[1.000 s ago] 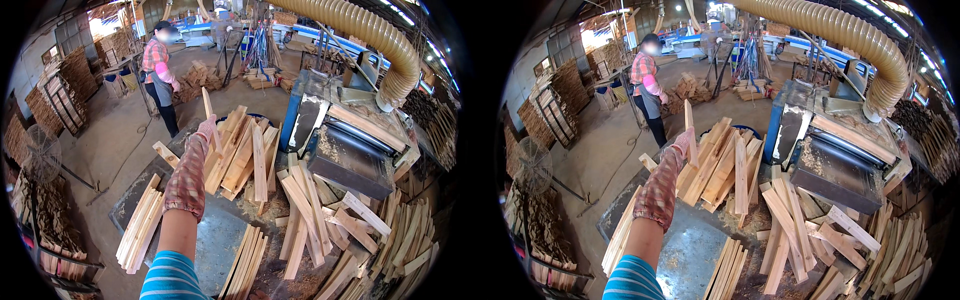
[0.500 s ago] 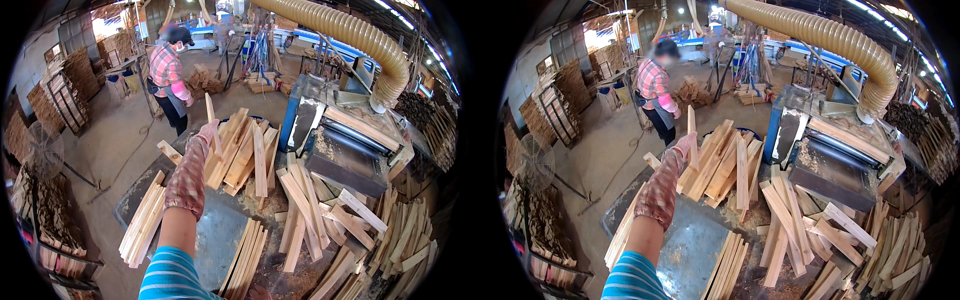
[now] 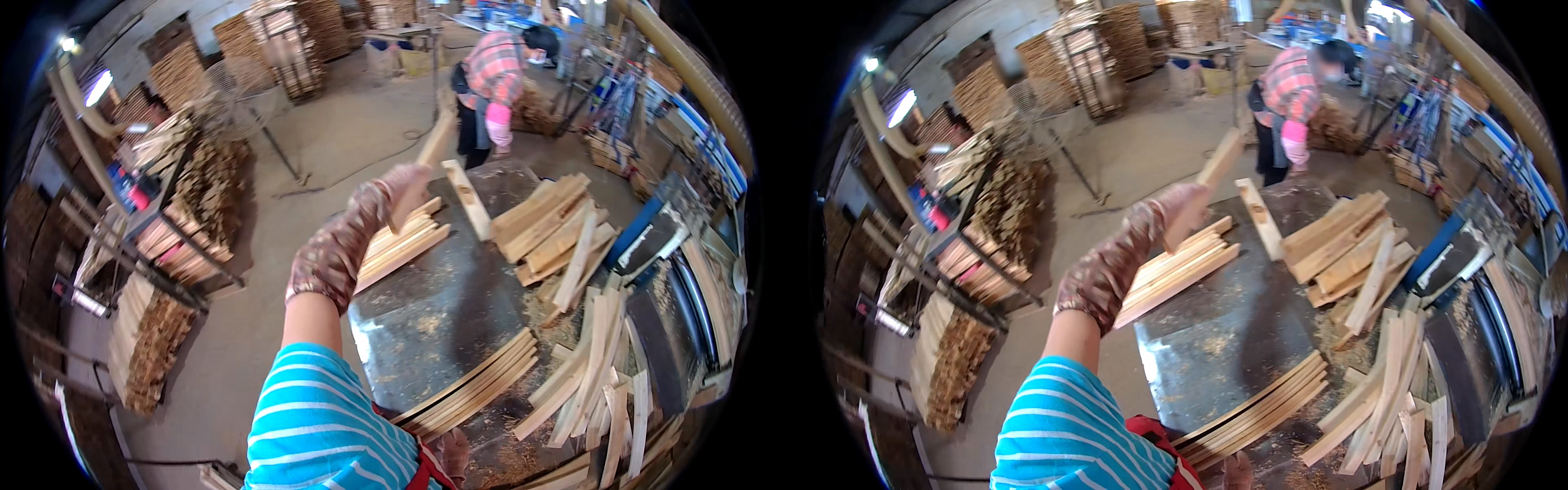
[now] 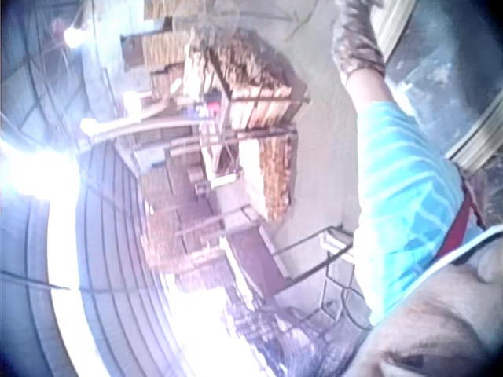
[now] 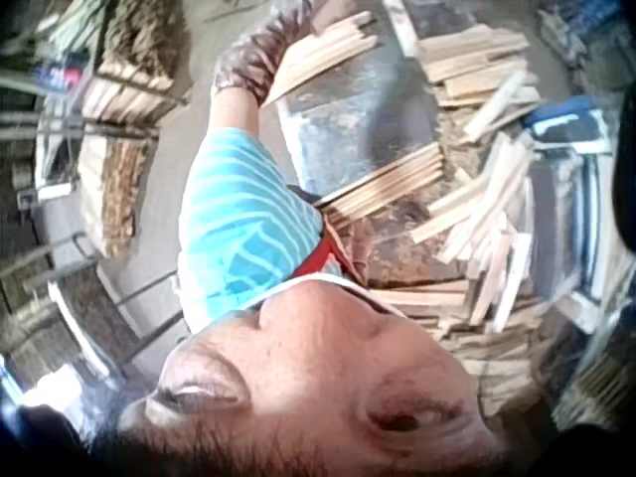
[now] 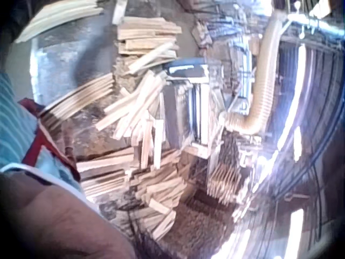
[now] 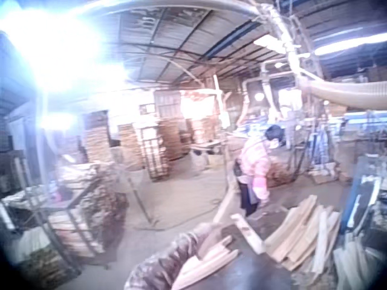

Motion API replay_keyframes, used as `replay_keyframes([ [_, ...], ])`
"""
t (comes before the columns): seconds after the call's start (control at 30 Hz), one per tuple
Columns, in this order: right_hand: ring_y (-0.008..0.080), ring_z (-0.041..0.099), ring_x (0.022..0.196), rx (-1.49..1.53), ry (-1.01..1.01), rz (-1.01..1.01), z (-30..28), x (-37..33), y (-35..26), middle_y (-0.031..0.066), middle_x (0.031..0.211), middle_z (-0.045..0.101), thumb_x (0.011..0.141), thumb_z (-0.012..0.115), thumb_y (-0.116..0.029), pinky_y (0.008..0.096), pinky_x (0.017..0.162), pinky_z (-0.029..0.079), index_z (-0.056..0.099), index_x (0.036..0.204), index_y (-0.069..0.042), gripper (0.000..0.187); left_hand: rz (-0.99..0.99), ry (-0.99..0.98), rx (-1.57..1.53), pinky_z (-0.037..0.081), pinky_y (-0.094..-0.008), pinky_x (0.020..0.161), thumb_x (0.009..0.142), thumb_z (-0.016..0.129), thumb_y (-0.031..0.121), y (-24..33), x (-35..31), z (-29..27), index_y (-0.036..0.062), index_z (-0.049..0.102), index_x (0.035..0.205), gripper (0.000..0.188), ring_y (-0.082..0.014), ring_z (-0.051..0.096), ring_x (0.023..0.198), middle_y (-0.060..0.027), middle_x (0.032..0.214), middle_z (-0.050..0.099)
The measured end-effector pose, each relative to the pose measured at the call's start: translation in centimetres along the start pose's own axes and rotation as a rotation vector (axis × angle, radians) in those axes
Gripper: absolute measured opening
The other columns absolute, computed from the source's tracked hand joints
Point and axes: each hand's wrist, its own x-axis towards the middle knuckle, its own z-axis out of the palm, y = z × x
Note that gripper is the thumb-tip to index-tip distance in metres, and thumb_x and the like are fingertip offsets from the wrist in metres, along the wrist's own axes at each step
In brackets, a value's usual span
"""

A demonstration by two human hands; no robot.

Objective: The person sorts and stacks wooden planks on a metal workbench in a workshop. They pick up individual planks from a pile, align them, and place them into a neat stack.

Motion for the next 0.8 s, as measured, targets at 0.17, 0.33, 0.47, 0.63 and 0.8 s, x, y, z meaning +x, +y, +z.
replay_keyframes([
  [0.17,0.0072,0.038,0.058,0.075,0.088,0.005,1.4,-1.1,-3.9,-0.0068,0.068,0.037,0.085,0.061,-0.016,0.0292,0.055,0.048,0.043,0.070,-0.013,0.024,0.419,0.965,-0.480,0.051,-0.0379,0.045,0.089,0.066,0.019,4.6,-9.5,-24.5,0.0004,0.057,0.099,0.023,-0.0251,0.059,0.050,-0.0091,0.067,0.058],
  [0.33,0.0073,0.047,0.059,0.183,0.170,-0.023,4.1,-2.0,-3.0,-0.0032,0.070,0.050,0.088,0.065,-0.015,0.0281,0.055,0.047,0.067,0.092,-0.005,0.011,0.475,1.453,-0.328,0.054,-0.0420,0.048,0.085,0.062,0.009,7.5,-22.8,-41.3,-0.0039,0.046,0.120,0.040,-0.0272,0.061,0.058,-0.0156,0.079,0.060],
  [0.47,0.0133,0.060,0.067,-0.248,0.128,-0.114,3.6,-2.5,-3.5,0.0048,0.075,0.063,0.094,0.064,-0.019,0.0309,0.061,0.049,0.070,0.112,-0.002,0.026,0.278,1.257,-0.594,0.055,-0.0441,0.058,0.086,0.064,0.016,-1.2,-16.2,-34.3,-0.0003,0.058,0.106,0.027,-0.0251,0.060,0.066,-0.0146,0.084,0.060],
  [0.63,0.0377,0.067,0.098,-0.436,0.190,-0.146,5.1,-8.1,-10.9,0.0187,0.101,0.070,0.093,0.059,-0.040,0.0441,0.081,0.053,0.066,0.118,-0.014,0.037,0.055,0.498,-0.534,0.058,-0.0439,0.071,0.097,0.059,0.035,-13.5,-16.1,-19.6,-0.0002,0.051,0.116,0.040,-0.0279,0.062,0.076,-0.0151,0.092,0.060],
  [0.8,0.0334,0.068,0.105,-0.293,0.403,-0.047,5.0,-10.8,-6.2,0.0192,0.110,0.071,0.090,0.064,-0.042,0.0376,0.088,0.054,0.063,0.130,-0.010,0.051,-0.259,-0.132,-0.579,0.059,-0.0418,0.072,0.095,0.061,0.035,-17.8,-19.4,-1.2,-0.0019,0.056,0.114,0.042,-0.0279,0.064,0.078,-0.0163,0.095,0.064],
])
